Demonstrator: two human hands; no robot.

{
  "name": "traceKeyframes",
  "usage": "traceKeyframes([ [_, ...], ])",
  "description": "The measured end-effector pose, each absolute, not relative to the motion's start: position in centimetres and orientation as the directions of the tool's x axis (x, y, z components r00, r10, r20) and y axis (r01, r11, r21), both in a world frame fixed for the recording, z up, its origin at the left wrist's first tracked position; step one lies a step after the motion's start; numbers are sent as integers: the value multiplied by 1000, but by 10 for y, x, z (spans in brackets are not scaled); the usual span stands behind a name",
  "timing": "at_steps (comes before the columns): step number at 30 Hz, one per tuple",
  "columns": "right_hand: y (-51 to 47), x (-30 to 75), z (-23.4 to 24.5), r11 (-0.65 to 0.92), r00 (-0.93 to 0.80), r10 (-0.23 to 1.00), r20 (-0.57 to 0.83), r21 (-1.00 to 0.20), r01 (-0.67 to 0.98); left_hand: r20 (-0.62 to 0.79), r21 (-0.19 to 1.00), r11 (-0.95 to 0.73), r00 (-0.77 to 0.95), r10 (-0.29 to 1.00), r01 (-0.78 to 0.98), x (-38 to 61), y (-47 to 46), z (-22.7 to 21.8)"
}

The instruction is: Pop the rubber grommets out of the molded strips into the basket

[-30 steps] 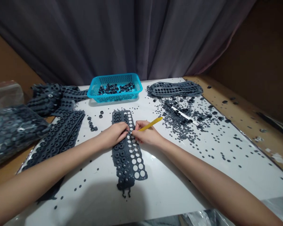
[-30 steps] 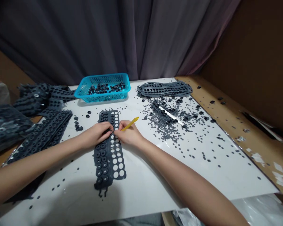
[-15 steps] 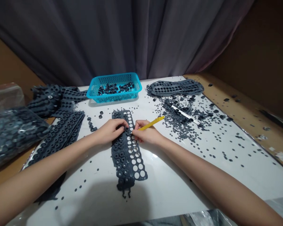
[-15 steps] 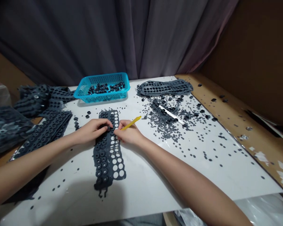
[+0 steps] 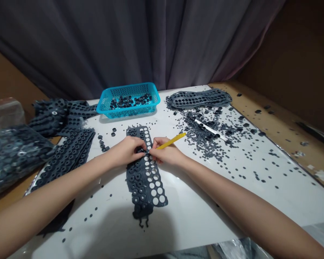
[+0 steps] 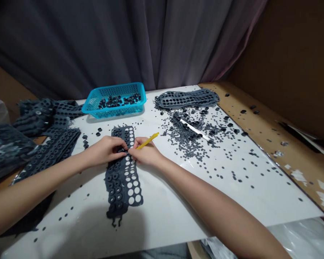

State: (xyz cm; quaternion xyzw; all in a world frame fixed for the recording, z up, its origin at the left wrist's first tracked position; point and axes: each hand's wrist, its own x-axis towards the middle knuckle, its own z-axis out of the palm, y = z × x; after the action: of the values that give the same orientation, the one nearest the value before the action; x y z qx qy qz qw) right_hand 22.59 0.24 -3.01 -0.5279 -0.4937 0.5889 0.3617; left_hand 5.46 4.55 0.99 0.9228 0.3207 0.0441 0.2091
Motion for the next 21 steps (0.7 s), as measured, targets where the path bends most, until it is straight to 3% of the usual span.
traceKeyframes([
  [8, 1, 227, -28, -252, -176, 948, -266, -963, 100, -122, 289, -832, 881, 458, 473, 56, 51, 1],
  [15, 1, 226, -25, -233, -160, 953, -257, -961, 150, -41, 157, -909, 922, 384, 386, 48, 48, -17],
  [17, 0, 226, -24, -222, -152, 957, -248, -960, 172, -56, 187, -902, 921, 386, 389, 48, 50, -17],
  [21, -1, 226, -27, -194, -157, 962, -223, -964, 180, -31, 392, -809, 885, 464, 438, 50, 50, -13],
])
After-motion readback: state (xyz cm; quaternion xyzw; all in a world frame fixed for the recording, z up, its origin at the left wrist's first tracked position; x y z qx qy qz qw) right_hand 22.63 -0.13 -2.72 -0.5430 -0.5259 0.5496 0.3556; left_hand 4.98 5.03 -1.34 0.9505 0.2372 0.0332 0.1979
